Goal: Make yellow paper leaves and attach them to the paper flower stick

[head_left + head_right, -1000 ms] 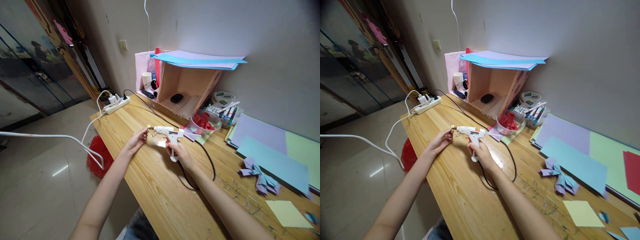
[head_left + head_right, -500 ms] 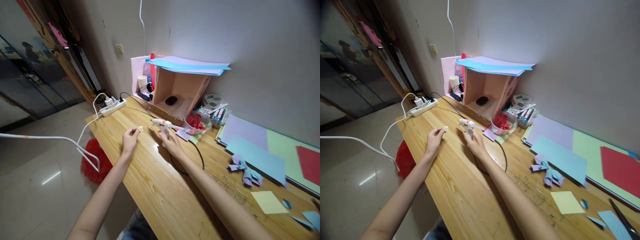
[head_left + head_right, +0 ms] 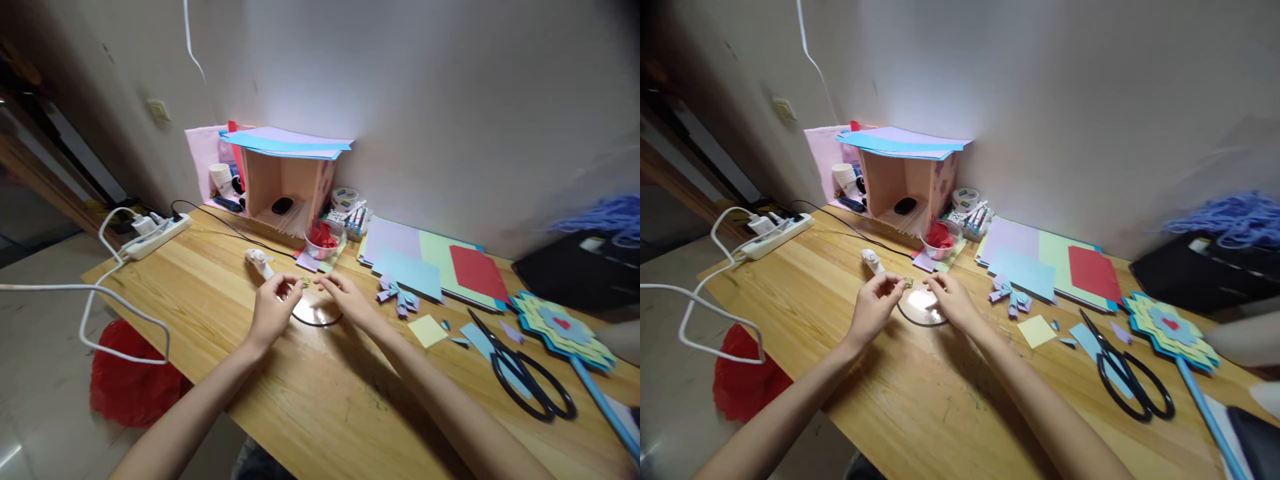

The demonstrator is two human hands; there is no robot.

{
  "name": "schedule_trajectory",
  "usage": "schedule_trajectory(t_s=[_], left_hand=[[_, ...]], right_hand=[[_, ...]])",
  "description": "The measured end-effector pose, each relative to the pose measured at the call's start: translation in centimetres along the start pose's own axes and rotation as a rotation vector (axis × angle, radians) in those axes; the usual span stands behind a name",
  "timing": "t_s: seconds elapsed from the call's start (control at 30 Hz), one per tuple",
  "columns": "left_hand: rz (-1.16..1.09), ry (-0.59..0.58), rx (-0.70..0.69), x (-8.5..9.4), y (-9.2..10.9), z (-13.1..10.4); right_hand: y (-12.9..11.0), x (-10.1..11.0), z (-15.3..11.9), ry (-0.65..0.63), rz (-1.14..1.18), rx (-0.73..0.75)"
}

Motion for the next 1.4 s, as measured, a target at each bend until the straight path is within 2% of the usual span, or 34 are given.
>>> schedule_trajectory(t_s=[0.13, 0.33, 0.57, 0.83, 0.93, 1.07, 1.4], left_hand=[[0.001, -0.189, 0.057, -4.4, -0.3, 0.3], [0.032, -0.434, 0.046, -9.9, 0.0, -0.6], [0.005, -0.588, -0.007, -15.2, 1.0, -1.6], [-0.09, -0.711, 0.119, -21.4, 0.2, -3.3], [-0.115, -0.712, 0.104, -22.8, 0.3, -3.9], [-0.158, -0.777, 0.113, -24.0, 0.6, -4.7], [-0.254, -0.871, 0.12, -24.4, -1.2, -5.1]], right_hand=[[0.5, 4.1, -3.8, 0.051, 0.217, -0.056], [2.7, 7.0, -6.7, 0.188, 0.302, -0.144], [4.6, 10.7, -10.2, 0.3, 0.194, -0.184], [7.3, 14.1, -14.8, 0.5, 0.097, -0.25], [7.8, 15.1, -16.2, 0.573, 0.134, -0.278], [8.3, 15.2, -17.0, 0.566, 0.209, -0.269], [9.4, 14.2, -17.2, 0.561, 0.277, -0.317]])
Point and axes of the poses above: each hand's wrist, its own z-axis towards the middle knuckle, its own x-axis out of the back of the hand, y = z × x, the point moved 3 cm from there along z, towards the middle knuckle
